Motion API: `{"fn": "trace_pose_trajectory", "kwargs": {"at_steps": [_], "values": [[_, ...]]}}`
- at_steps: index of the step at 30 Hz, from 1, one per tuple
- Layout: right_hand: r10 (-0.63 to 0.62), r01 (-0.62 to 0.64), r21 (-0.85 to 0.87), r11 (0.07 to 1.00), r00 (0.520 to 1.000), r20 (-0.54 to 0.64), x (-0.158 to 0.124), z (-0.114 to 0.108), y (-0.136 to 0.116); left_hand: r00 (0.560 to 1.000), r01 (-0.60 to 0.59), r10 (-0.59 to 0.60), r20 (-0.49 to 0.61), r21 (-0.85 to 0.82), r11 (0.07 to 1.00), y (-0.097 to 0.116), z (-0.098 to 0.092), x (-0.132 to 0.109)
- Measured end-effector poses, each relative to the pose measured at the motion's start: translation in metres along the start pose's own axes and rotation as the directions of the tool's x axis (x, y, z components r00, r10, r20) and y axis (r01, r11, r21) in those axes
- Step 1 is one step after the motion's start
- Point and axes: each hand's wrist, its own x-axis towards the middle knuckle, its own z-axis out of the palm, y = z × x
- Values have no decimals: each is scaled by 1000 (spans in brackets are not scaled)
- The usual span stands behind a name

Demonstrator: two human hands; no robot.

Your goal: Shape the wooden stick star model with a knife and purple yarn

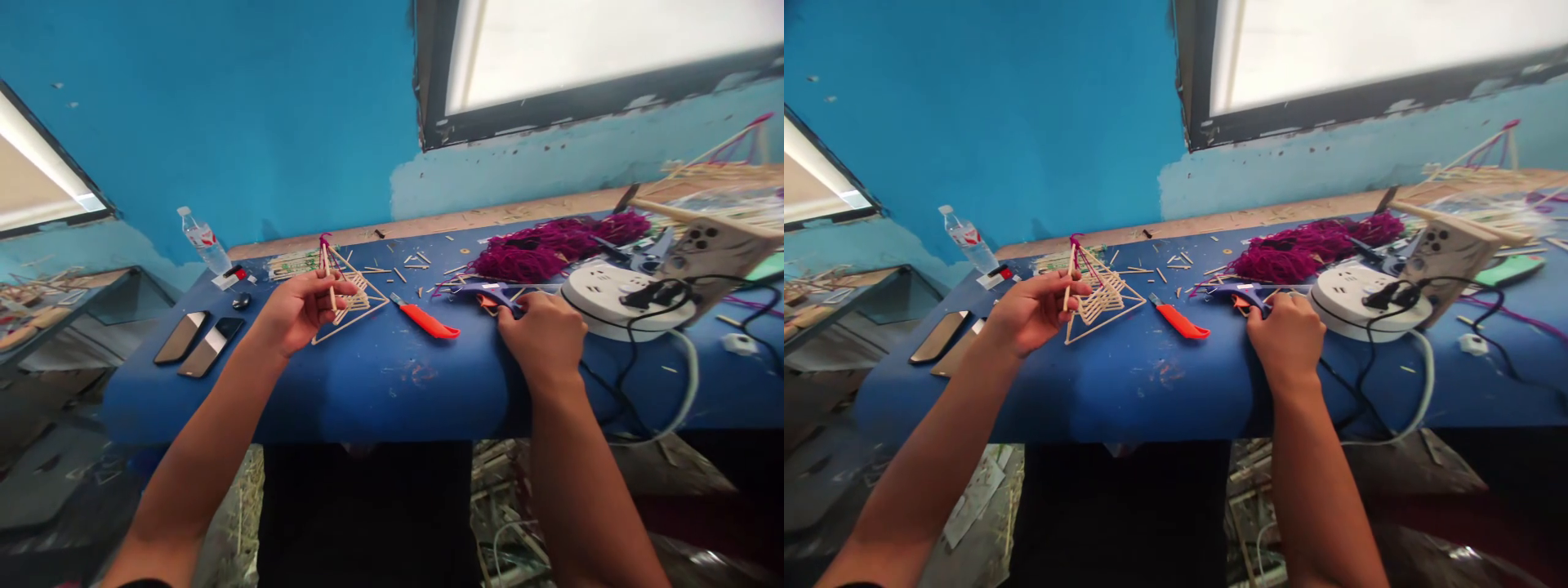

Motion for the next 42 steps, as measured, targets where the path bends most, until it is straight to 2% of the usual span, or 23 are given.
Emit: {"fn": "trace_pose_trajectory", "kwargs": {"at_steps": [5, 8, 10, 12, 14, 15, 17, 19, 23, 27, 31, 36, 42], "values": [[-2, 0, -32, 999, 999, -48, -7, -11, -29, 998, 16, -16, 56, 7, 1000, -6, 13, 4], [-161, 170, 101, 980, 982, -95, -21, -17, -56, 992, -6, -2, 126, 61, 998, -14, 16, 6], [-307, 324, 222, 919, 945, -108, -31, -19, -76, 987, 1, -17, 157, 100, 995, -20, 12, 5], [-445, 449, 330, 830, 891, -94, -41, -17, -94, 979, 41, -73, 190, 163, 986, -23, 0, 2], [-517, 499, 408, 765, 853, -74, -48, -12, -110, 974, 51, -103, 202, 246, 968, -23, -20, 0], [-535, 505, 435, 745, 843, -63, -51, -9, -117, 979, 29, -85, 186, 286, 958, -22, -33, 1], [-551, 497, 468, 731, 834, -25, -55, -1, -130, 996, -55, 28, 82, 356, 933, -20, -61, 7], [-561, 473, 473, 743, 826, 55, -60, 6, -142, 984, -133, 171, -60, 401, 906, -20, -89, 22], [-534, 412, 385, 826, 792, 296, -76, 12, -177, 938, -183, 287, -196, 423, 887, -35, -130, 70], [-436, 390, 196, 900, 789, 432, -96, 10, -221, 925, -222, 332, -184, 446, 867, -53, -139, 122], [-348, 339, 112, 934, 791, 504, -102, 15, -250, 953, -234, 298, -58, 487, 842, -60, -133, 155], [-307, 308, 85, 948, 802, 512, -98, 20, -250, 965, -242, 256, 56, 565, 789, -61, -135, 158], [-300, 313, 62, 948, 806, 510, -82, 11, -225, 950, -274, 302, 74, 659, 700, -57, -146, 129]]}}
